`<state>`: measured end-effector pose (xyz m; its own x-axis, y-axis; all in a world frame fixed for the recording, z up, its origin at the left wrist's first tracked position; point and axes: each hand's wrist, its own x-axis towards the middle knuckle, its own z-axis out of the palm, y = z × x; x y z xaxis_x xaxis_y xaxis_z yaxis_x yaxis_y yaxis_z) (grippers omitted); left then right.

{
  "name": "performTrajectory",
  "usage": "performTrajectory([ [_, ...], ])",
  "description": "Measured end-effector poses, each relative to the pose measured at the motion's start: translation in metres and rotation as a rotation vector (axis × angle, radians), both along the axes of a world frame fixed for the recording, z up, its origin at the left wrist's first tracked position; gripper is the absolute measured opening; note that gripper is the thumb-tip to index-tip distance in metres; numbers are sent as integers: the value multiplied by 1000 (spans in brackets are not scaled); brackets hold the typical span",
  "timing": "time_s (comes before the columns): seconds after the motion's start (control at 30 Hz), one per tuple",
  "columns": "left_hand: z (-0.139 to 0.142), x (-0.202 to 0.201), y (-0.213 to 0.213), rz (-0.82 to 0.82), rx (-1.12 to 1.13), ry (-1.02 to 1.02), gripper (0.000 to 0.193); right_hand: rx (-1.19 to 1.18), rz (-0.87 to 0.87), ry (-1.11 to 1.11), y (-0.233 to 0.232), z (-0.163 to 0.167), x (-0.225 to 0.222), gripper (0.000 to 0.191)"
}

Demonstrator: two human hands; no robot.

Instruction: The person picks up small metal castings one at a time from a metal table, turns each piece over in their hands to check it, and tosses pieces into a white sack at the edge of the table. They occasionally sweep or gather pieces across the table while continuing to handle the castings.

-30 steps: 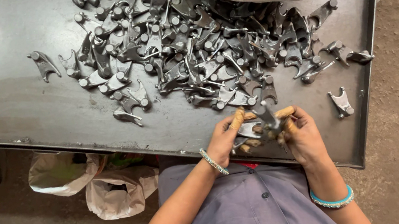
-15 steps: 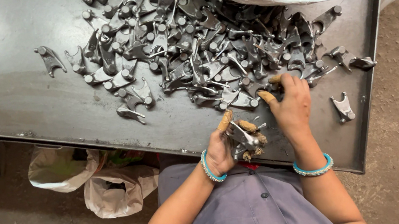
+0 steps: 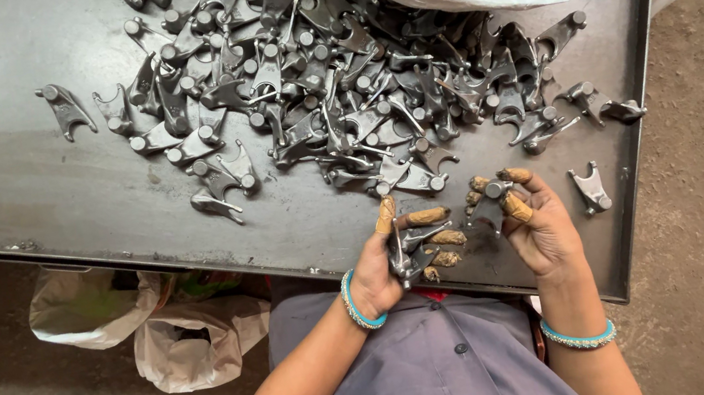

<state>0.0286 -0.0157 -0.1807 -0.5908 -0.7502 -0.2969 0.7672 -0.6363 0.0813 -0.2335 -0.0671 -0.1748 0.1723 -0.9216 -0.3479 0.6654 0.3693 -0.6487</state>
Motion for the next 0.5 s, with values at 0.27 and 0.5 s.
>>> performTrajectory([
  [0.27, -12, -4, 9, 47, -38, -59, 79, 29, 79, 68, 6, 19, 18, 42],
  [0.5, -16, -3, 13, 43, -6, -48, 71, -439, 225, 975, 3, 67, 68, 27],
])
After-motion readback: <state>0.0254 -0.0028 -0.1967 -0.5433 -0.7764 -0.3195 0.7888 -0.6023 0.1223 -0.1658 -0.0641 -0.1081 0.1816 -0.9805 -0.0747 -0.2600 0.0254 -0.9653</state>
